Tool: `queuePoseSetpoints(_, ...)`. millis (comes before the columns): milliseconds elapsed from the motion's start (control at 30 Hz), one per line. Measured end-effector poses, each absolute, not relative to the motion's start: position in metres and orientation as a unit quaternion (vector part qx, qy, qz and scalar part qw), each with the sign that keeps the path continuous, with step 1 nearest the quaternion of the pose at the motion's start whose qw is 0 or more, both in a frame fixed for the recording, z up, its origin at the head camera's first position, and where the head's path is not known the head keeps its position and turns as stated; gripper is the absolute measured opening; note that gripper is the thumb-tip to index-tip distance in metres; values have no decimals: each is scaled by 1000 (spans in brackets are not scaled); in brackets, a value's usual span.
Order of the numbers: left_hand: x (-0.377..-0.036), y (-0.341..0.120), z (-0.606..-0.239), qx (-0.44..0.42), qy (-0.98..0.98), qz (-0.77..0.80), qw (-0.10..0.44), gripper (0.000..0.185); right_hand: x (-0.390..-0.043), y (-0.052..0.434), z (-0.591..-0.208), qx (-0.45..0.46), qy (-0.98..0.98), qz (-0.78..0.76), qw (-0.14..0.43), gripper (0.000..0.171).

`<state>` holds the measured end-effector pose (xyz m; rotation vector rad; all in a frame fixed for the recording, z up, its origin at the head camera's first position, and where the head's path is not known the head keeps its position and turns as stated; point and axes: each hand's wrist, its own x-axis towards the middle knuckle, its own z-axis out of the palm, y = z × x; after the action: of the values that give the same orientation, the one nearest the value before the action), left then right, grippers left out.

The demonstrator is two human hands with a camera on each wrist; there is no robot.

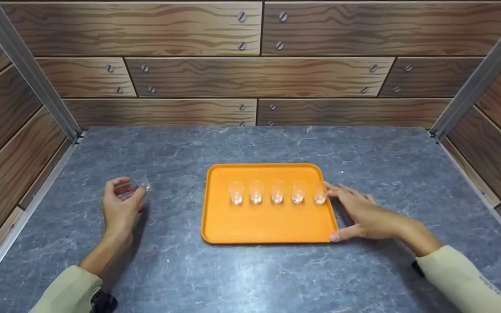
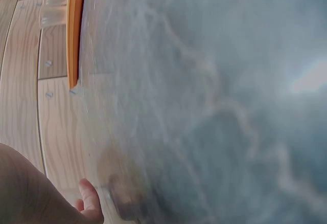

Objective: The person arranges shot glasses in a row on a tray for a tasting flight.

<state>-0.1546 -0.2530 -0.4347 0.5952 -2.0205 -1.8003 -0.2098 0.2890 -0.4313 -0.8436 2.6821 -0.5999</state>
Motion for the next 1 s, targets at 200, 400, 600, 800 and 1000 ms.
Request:
queuePoseSetpoints(200,-162,-264,-436,211,-708,-651,172,56,-208,289,-432,-293,923,-211,133,104)
queuePoseSetpoints(400,-169,-275,-435,213,-718,-644,156,60,-207,289,-432,-298,921,-213,129,101)
queuePoseSetpoints(600,-175,-282,-436,205,-743,-620,145,62,-209,289,-431,-290,924,-210,134,104)
queuePoseSetpoints(800,-180,-284,-437,205,-758,-601,147,62,-210,289,-431,-294,923,-209,135,106)
queuePoseSetpoints(1000,-184,-283,-436,205,-774,-579,152,59,-209,289,-431,-293,923,-211,136,105)
